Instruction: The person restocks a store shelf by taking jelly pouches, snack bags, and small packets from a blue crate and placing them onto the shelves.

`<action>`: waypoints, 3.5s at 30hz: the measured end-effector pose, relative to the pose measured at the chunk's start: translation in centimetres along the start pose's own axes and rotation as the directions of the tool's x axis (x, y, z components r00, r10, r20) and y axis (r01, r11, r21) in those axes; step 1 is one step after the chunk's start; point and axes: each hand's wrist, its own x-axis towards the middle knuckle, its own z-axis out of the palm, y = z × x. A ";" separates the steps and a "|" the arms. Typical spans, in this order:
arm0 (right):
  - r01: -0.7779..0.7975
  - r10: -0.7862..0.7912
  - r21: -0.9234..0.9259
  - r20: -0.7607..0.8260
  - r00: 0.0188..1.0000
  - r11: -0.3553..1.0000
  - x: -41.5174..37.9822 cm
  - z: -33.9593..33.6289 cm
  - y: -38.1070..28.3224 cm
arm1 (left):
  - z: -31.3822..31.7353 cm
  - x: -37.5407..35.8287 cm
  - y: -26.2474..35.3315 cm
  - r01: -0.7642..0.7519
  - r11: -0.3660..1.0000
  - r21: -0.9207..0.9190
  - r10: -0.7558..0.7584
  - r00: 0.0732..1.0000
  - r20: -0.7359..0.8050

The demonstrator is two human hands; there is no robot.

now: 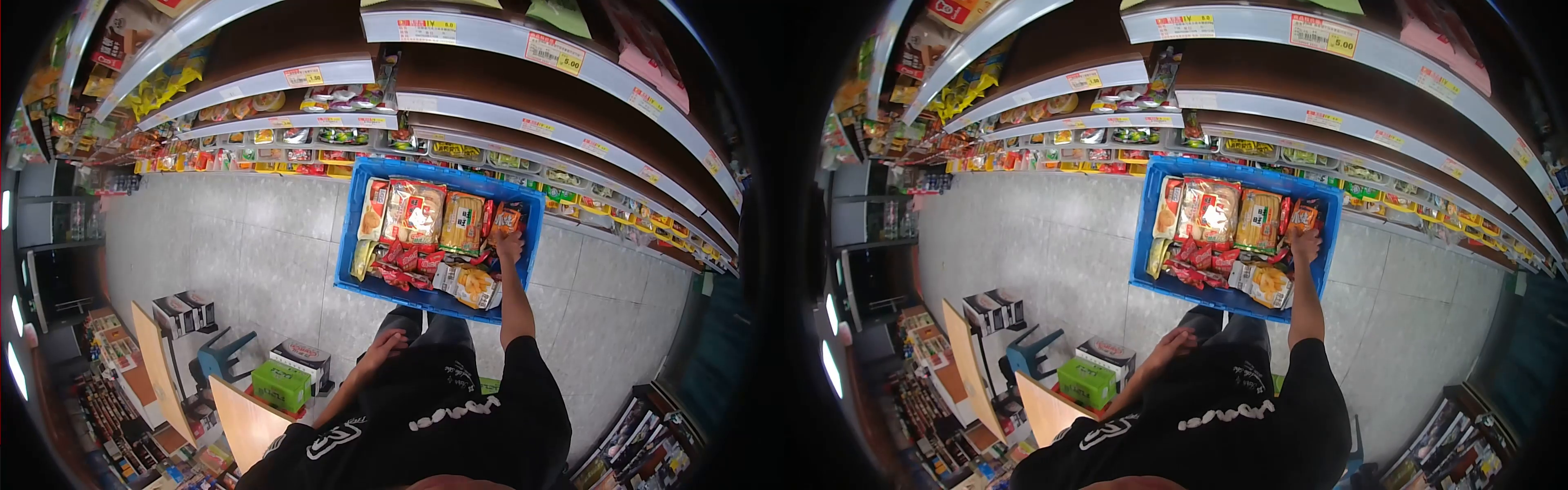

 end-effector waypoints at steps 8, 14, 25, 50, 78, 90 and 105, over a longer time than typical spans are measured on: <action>0.103 -0.099 0.060 -0.064 0.993 0.993 -0.4 0.3 1.2 | -0.9 0.6 -0.2 0.004 0.999 -0.045 -0.007 0.999 -0.053; 0.300 -0.238 0.144 -0.340 0.910 0.943 -2.5 0.8 3.1 | -1.8 1.4 0.9 -0.056 0.990 -0.127 0.050 0.997 -0.050; 0.544 -0.505 0.003 -0.368 0.780 0.839 -14.9 -1.9 7.8 | -3.2 4.9 0.7 -0.102 0.995 0.018 0.102 0.995 0.023; 0.530 -0.554 -0.164 -0.270 0.787 0.832 -23.7 0.8 14.6 | -12.0 10.6 -3.1 -0.432 0.702 0.566 0.542 0.840 -0.031; 0.485 -0.210 0.470 -0.523 0.826 0.738 -31.5 -3.4 14.6 | -19.0 11.1 6.5 -0.309 0.366 0.878 0.726 0.685 -0.061; 0.514 -0.875 0.725 0.266 0.403 0.458 -34.4 -0.8 -2.4 | -7.8 -0.4 -1.9 -0.601 0.799 -0.015 0.593 0.792 -0.145; 0.914 -0.821 0.285 -0.417 0.390 0.289 -29.6 -22.4 -27.9 | -17.7 1.7 5.8 -0.526 0.850 -0.040 0.527 0.850 0.004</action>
